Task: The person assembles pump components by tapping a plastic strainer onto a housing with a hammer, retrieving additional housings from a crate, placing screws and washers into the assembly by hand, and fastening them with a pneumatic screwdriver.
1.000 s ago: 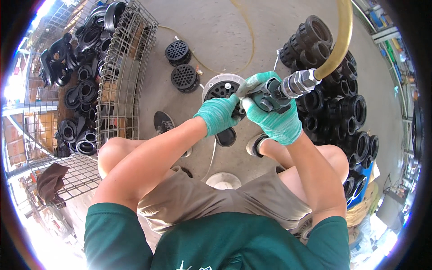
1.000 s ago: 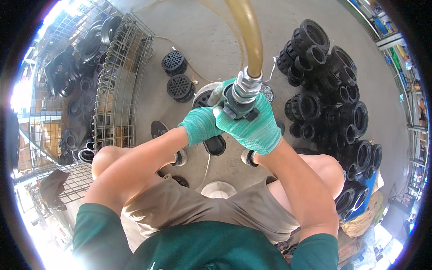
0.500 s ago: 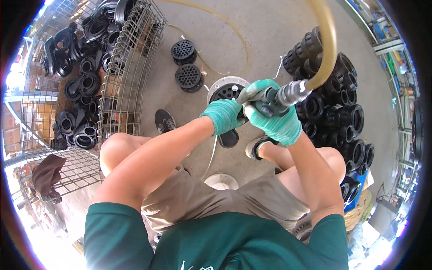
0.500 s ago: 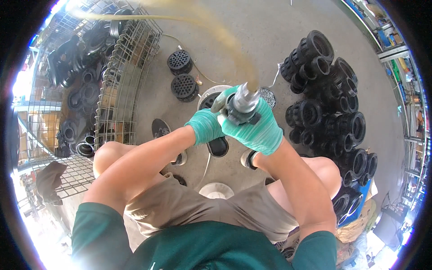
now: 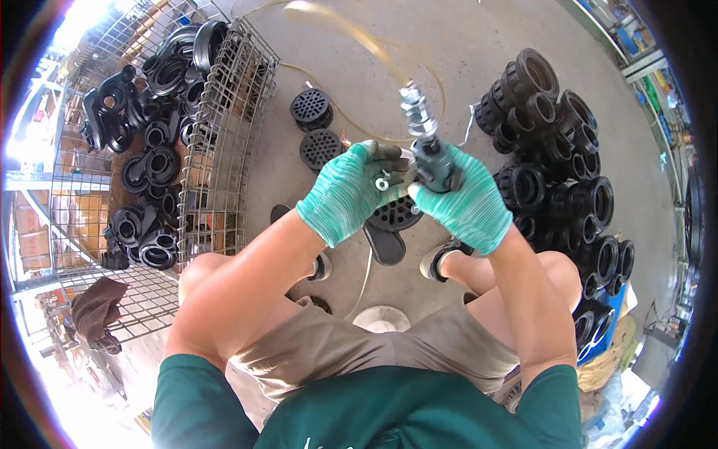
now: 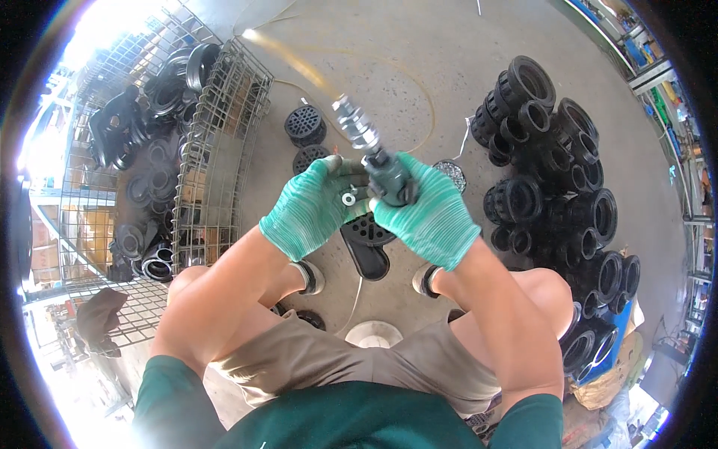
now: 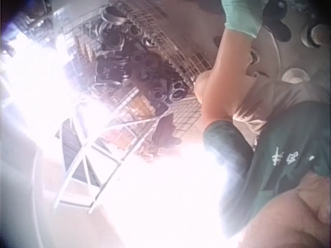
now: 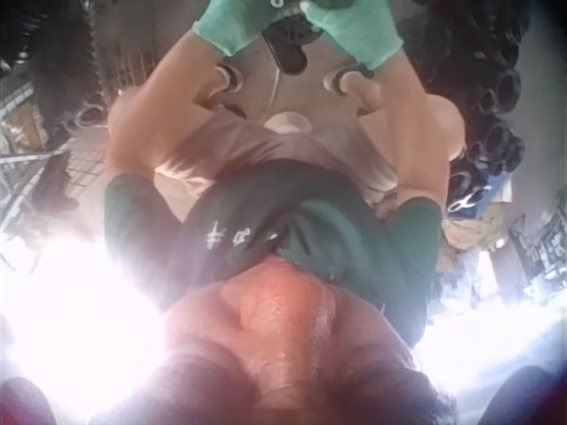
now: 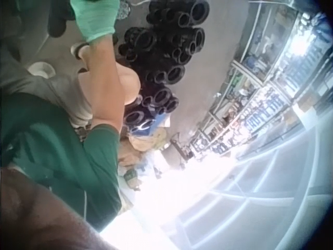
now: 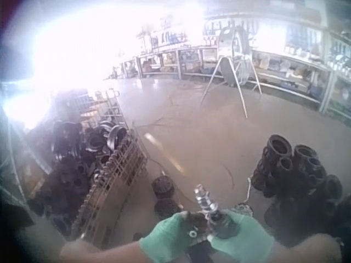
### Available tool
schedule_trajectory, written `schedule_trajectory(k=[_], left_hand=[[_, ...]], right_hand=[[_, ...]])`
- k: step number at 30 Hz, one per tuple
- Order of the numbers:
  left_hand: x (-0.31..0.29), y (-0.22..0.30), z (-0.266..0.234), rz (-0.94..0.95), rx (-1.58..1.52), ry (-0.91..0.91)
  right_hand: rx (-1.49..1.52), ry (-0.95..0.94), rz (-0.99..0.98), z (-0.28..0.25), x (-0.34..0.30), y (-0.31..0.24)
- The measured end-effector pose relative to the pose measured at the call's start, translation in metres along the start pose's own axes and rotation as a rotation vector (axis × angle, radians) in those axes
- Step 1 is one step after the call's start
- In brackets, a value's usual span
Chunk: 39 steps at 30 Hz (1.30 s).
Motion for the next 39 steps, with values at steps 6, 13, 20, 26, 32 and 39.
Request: schedule_trajectory(k=[6,13,20,26,32,39], left_hand=[[-0.001,0.0,-0.001,0.133,-0.049,0.057],[-0.008,-0.004,-0.004,0.14,-0.032,0.028],[-0.008,0.0,-0.007,0.208,0.122,-0.058],[-0.015,0.001,0.005,0.253,0.203,-0.14],[-0.017,-0.002,0.002,0.255,0.28,-0.1],[-0.015,0.001,0.004,0.304,0.299,-0.107]], right_hand=[[-0.272,0.017,-0.137,0.022,0.0,-0.013],[-0.156,0.036,-0.076,0.027,0.004,-0.012],[0.085,0.095,0.011,0.011,0.006,0.002],[-0.101,0.126,-0.102,0.01,0.005,-0.018],[-0.326,0.098,-0.18,0.017,0.002,-0.024],[-0.214,0.076,-0.077,0.012,0.008,-0.014]])
Point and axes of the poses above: each hand's wrist, its own x-axis towards the middle knuckle, its own z-axis out of the palm, y = z × x, the point moved 9 cm from there along x, towards the middle knuckle, and after that the axes turned 9 degrees about x, right-handed, at the moved point
